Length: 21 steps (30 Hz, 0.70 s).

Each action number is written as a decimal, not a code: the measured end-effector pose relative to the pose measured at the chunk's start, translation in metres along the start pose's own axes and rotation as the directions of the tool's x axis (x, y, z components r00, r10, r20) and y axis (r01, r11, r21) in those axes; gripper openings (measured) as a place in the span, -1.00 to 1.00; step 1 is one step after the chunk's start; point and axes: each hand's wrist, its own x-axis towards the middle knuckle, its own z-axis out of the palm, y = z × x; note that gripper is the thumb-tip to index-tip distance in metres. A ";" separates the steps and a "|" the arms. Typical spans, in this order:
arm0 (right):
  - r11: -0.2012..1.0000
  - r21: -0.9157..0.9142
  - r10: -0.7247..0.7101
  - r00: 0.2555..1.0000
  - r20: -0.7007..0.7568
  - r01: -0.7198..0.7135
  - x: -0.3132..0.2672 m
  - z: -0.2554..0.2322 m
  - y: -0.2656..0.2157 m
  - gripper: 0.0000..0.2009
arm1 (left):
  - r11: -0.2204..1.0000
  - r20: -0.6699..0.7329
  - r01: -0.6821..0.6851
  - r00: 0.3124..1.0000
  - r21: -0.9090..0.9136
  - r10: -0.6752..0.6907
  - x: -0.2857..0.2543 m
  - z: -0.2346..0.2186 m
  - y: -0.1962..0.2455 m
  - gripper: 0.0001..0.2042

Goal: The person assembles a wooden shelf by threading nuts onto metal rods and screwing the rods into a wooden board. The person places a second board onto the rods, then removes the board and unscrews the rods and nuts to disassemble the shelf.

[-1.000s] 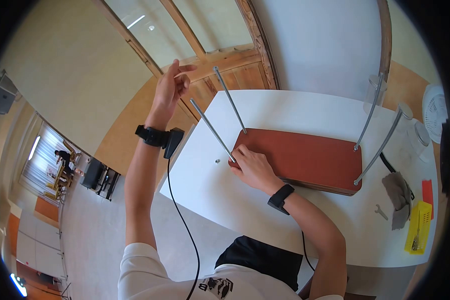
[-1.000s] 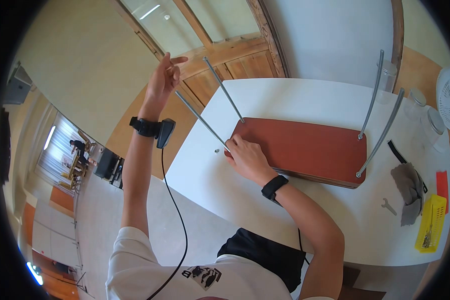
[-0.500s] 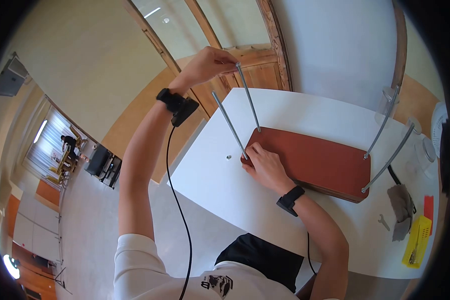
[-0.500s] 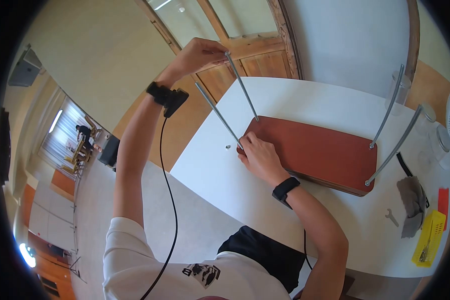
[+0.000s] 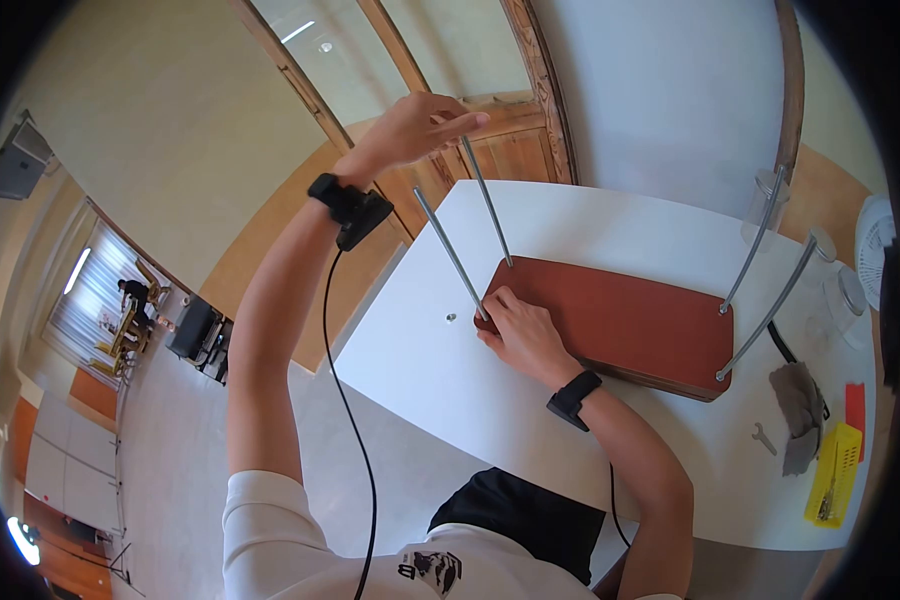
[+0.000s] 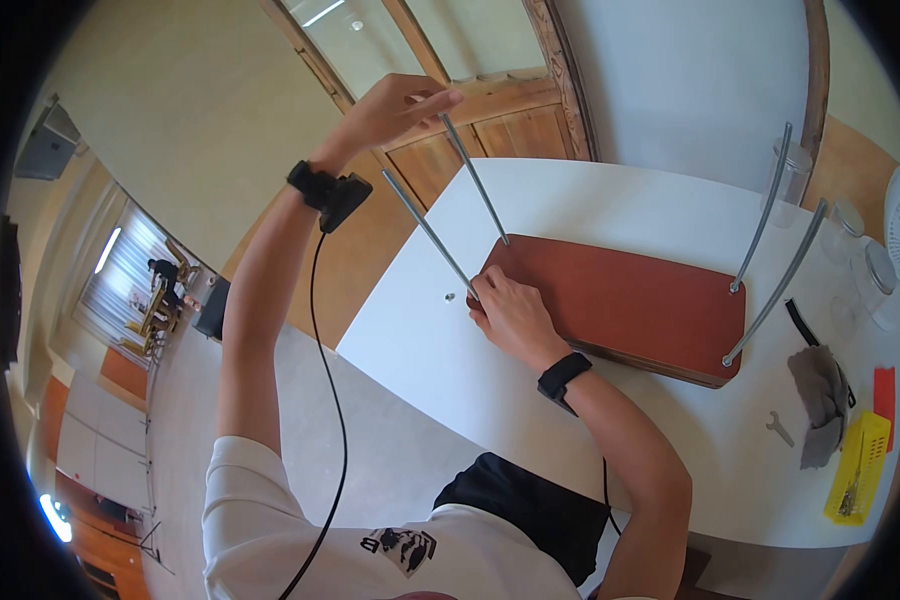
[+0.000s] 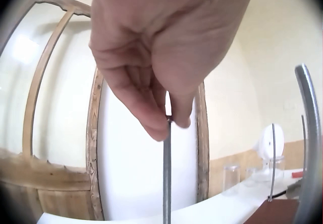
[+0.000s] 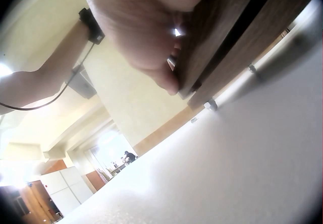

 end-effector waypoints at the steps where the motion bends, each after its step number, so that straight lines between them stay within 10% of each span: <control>1: 1.000 -0.006 0.002 1.000 -0.002 -0.002 0.000 0.000 0.000 -0.73 | 0.938 -0.083 -0.237 0.971 -0.253 0.223 0.007 0.010 -0.015 -0.70; 2: 1.000 -0.007 0.004 1.000 -0.004 -0.004 0.000 -0.001 -0.001 -0.73 | 0.759 -0.217 -0.458 0.889 -0.462 0.404 0.011 0.016 -0.027 -0.67; 6: 1.000 -0.003 0.012 1.000 0.003 -0.012 0.000 -0.001 -0.001 -0.73 | 0.808 -0.163 -0.441 0.897 -0.391 0.411 0.008 0.014 -0.038 -0.67; 15: 1.000 -0.001 0.012 1.000 0.006 -0.012 0.001 -0.002 -0.002 -0.73 | 0.990 -0.135 -0.063 0.988 0.130 0.080 0.001 0.008 -0.006 -0.55; 17: 1.000 0.002 0.011 1.000 0.007 -0.011 0.001 -0.001 -0.002 -0.73 | 0.811 -0.270 -0.491 0.867 -0.317 0.419 0.006 0.017 -0.023 -0.64; 21: 1.000 -0.002 0.013 1.000 0.008 -0.013 0.000 -0.002 -0.001 -0.73 | 0.771 -0.090 -0.409 0.902 -0.488 0.422 0.001 0.007 -0.036 -0.75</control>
